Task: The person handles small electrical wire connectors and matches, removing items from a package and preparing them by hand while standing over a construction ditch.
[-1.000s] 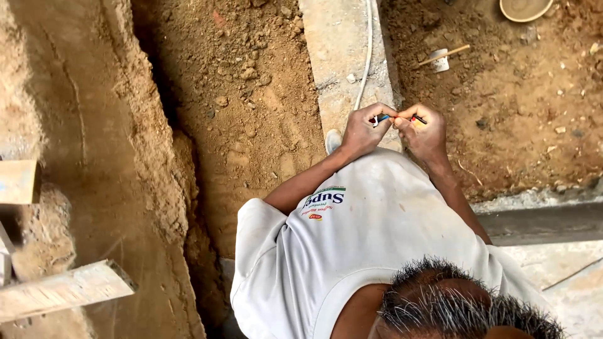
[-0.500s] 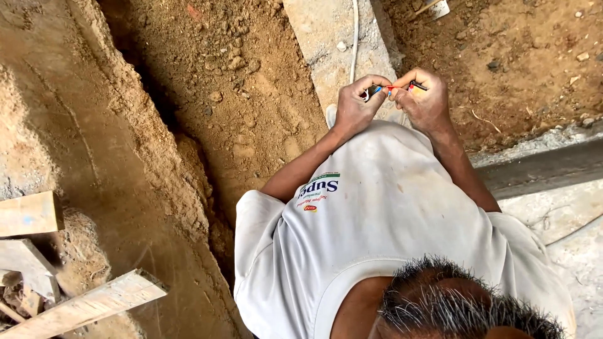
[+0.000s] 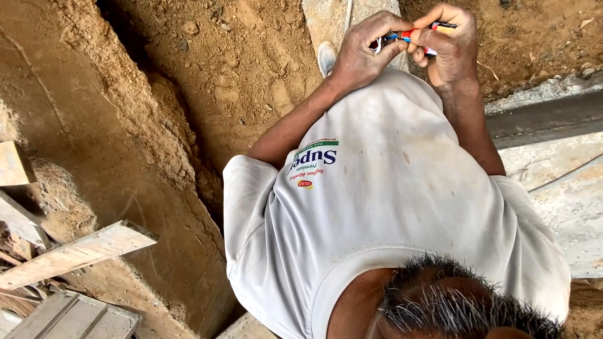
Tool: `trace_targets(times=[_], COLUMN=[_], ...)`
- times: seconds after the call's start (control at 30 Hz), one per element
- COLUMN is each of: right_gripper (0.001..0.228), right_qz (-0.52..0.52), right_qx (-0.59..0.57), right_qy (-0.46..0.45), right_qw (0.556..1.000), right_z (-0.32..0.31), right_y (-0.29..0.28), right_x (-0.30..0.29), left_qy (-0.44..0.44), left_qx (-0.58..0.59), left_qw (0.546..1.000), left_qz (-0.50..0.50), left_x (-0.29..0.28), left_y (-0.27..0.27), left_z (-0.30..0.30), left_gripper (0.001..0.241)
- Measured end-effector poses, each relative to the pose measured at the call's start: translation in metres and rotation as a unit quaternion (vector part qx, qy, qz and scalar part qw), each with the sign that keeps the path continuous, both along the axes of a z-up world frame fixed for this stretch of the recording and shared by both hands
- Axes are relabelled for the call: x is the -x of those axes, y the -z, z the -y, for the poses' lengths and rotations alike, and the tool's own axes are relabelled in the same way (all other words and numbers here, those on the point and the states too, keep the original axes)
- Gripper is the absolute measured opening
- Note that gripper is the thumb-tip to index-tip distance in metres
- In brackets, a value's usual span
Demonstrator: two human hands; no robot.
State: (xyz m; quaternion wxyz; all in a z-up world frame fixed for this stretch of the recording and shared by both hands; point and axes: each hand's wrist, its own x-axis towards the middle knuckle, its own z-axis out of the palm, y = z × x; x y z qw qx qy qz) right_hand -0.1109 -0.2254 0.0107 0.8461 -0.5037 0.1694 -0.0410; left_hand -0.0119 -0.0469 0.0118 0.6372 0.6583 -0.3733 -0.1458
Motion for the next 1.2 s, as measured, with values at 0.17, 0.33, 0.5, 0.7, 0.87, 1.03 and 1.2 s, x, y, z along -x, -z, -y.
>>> trace_targets(times=[0.17,0.33,0.5,0.7,0.87,1.03,1.2], right_gripper=[0.006,0.007,0.009,0.006,0.009,0.015,0.008], right_qz=[-0.022,-0.015,-0.009,0.03,0.071,0.074,0.048], right_qx=[-0.012,0.008,0.053,0.098,0.262,0.221,0.192], right_qy=[-0.017,-0.041,-0.054,-0.062,-0.062,-0.063,0.01], right_qw=[1.0,0.999,0.997,0.993,0.96,0.97,0.98], right_z=[0.002,0.007,0.011,0.011,0.018,0.031,0.044], right_y=[0.0,-0.003,-0.001,-0.01,-0.006,0.019,0.049], right_x=[-0.004,-0.002,0.001,0.01,0.025,0.013,-0.004], left_qy=[-0.012,-0.032,-0.044,-0.069,-0.074,-0.137,-0.086], left_qx=[-0.002,-0.001,0.01,0.022,0.019,0.03,0.029], left_qw=[1.0,0.999,0.998,0.997,0.995,0.989,0.992], left_qz=[0.022,0.036,0.051,0.003,-0.068,-0.049,-0.084], left_x=[0.002,0.006,0.01,0.014,0.024,0.021,0.013], left_y=[0.006,0.004,0.003,0.008,0.015,0.031,0.032], left_z=[0.0,0.003,0.006,0.014,0.027,0.044,0.049], left_gripper=[0.017,0.018,0.017,0.014,0.013,0.017,0.014])
